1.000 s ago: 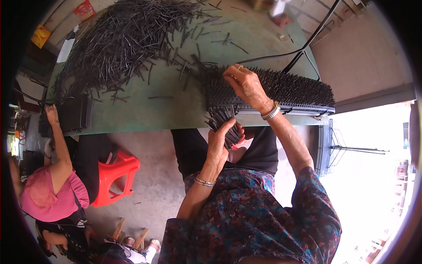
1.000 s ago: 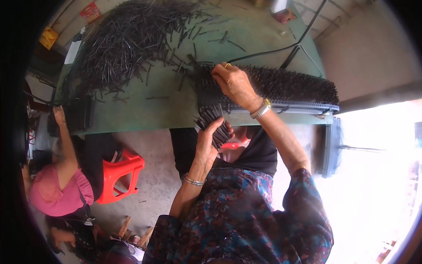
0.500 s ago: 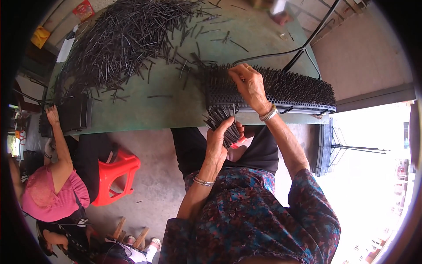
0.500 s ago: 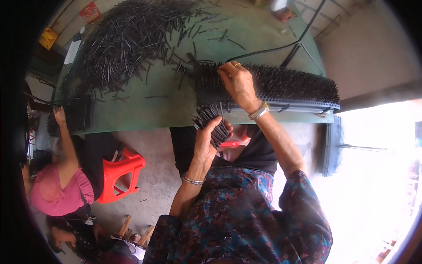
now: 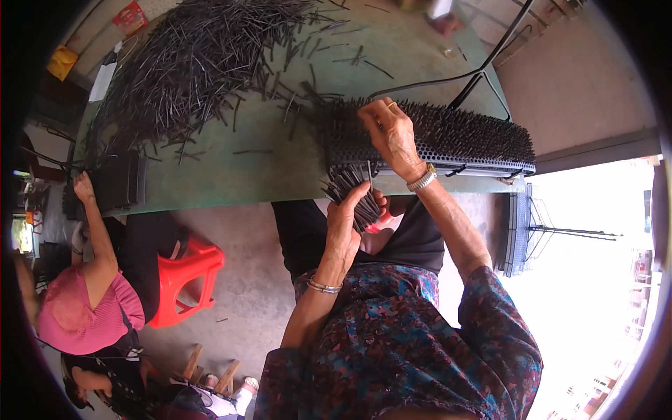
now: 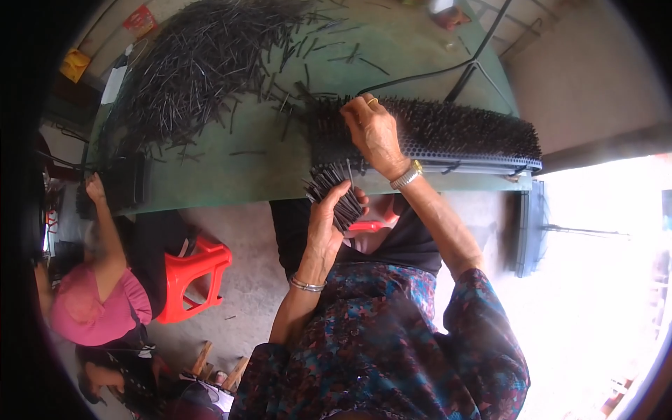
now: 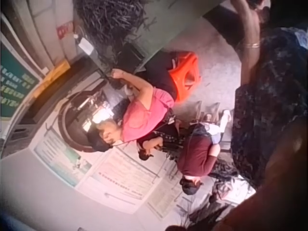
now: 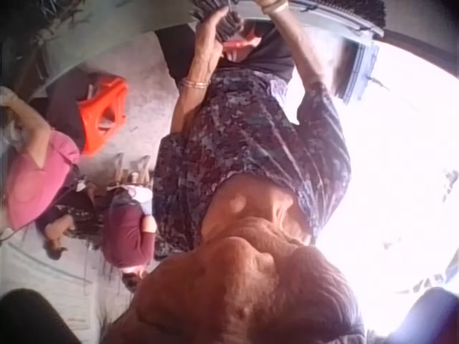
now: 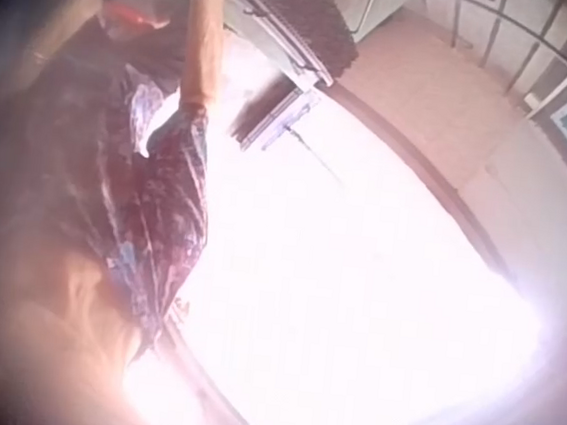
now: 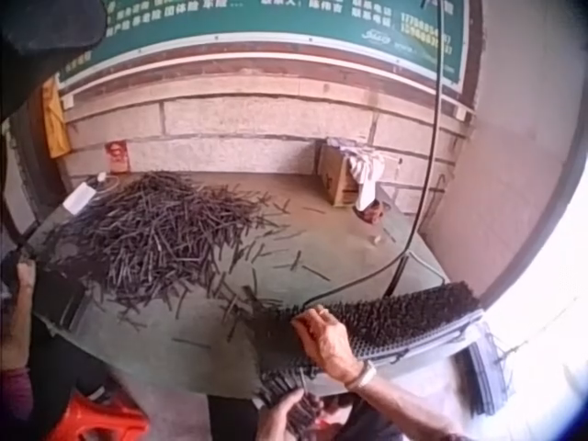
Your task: Manually picking thin metal pins from a large pile and inserting them into a specialized storage rack.
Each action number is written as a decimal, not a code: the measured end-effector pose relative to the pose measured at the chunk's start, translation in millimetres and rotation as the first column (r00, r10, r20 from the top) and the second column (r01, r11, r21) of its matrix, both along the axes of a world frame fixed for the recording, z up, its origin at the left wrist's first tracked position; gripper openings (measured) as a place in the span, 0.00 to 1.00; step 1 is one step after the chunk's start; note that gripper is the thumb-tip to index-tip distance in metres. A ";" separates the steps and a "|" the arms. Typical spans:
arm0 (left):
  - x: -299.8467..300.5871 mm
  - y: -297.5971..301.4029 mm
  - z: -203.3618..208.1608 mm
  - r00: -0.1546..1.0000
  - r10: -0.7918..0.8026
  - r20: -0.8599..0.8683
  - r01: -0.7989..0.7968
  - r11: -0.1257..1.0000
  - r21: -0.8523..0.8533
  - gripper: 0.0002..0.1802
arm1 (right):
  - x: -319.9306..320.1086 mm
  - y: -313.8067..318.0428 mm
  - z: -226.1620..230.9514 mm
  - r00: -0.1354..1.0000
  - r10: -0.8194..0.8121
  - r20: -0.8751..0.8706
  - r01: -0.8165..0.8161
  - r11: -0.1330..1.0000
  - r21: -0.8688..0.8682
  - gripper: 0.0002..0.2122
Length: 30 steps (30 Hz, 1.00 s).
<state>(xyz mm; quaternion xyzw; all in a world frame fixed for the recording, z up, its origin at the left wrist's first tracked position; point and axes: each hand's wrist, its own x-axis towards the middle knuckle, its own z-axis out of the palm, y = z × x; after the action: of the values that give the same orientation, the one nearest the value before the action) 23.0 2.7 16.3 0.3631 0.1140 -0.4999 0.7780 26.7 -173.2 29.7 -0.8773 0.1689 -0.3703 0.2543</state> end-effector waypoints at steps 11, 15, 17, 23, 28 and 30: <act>-0.3 -1.1 -3.3 1.000 -0.021 0.018 0.021 1.000 0.013 0.10 | -5.6 -1.7 2.9 0.998 -0.046 -0.031 0.045 0.998 -0.035 0.04; 0.2 -0.3 -5.6 1.000 -0.009 0.020 0.009 1.000 0.010 0.10 | -6.8 2.8 2.4 1.000 -0.016 0.000 0.016 0.999 0.046 0.04; 0.3 -0.6 -4.2 1.000 -0.009 0.011 0.009 1.000 0.009 0.10 | -7.1 0.9 1.3 0.998 -0.061 0.005 0.061 0.998 -0.016 0.04; 0.6 -2.3 -6.7 0.998 -0.049 0.049 0.048 0.998 0.029 0.09 | -16.0 -6.1 -5.6 0.992 -0.115 -0.048 0.108 0.986 -0.125 0.08; 5.2 -3.9 -2.6 0.995 -0.056 0.083 0.052 0.997 0.055 0.10 | -30.3 8.6 16.9 0.983 -0.141 -0.113 0.121 0.978 -0.170 0.11; 7.3 -4.6 0.3 0.991 -0.045 0.122 0.039 0.998 0.054 0.10 | -44.2 6.2 26.1 0.958 0.215 -0.190 -0.113 0.891 0.440 0.15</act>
<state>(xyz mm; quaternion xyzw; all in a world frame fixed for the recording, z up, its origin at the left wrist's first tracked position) 30.3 -1.9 16.6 0.4155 0.0708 -0.4897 0.7633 -17.6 -167.0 55.8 -0.8495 0.1990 -0.1959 0.4477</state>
